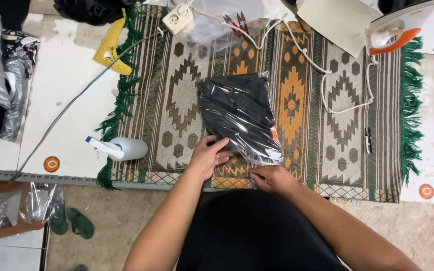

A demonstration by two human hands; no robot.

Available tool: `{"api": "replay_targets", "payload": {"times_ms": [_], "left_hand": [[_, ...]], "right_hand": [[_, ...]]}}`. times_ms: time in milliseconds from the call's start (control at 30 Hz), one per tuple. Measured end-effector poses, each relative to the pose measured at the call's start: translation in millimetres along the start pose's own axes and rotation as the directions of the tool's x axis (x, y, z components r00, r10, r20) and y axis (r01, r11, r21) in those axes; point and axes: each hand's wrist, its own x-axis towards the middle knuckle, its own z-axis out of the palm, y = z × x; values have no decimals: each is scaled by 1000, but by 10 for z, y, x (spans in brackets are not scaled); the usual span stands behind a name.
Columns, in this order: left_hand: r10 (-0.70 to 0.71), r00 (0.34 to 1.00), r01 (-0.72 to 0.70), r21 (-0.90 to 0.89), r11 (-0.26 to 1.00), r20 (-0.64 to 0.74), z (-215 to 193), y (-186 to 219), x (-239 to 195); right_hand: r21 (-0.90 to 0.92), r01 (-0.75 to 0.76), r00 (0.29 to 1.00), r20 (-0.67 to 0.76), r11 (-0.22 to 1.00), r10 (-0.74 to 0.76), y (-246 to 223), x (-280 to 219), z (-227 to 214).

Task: Folding a black shirt and carefully placing it into a plastic bag for packaging.

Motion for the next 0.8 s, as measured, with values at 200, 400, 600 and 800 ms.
{"api": "replay_targets", "payload": {"times_ms": [200,400,600,800], "left_hand": [[66,993,-67,-14,998,-103,498,170,-199],[141,986,-136,64,989,-90,736,329,-455],[164,984,-164,6,986,-67,797,188,-275],[356,916,-367,28,930,185,867,412,-571]], "right_hand": [[-526,-186,980,-160,830,118,425,-107,265],[-446,-232,972,-129,865,194,329,322,-134],[-505,-209,977,-147,837,155,365,492,-104],[-121,-325,930,-221,938,293,477,490,-296]]}}
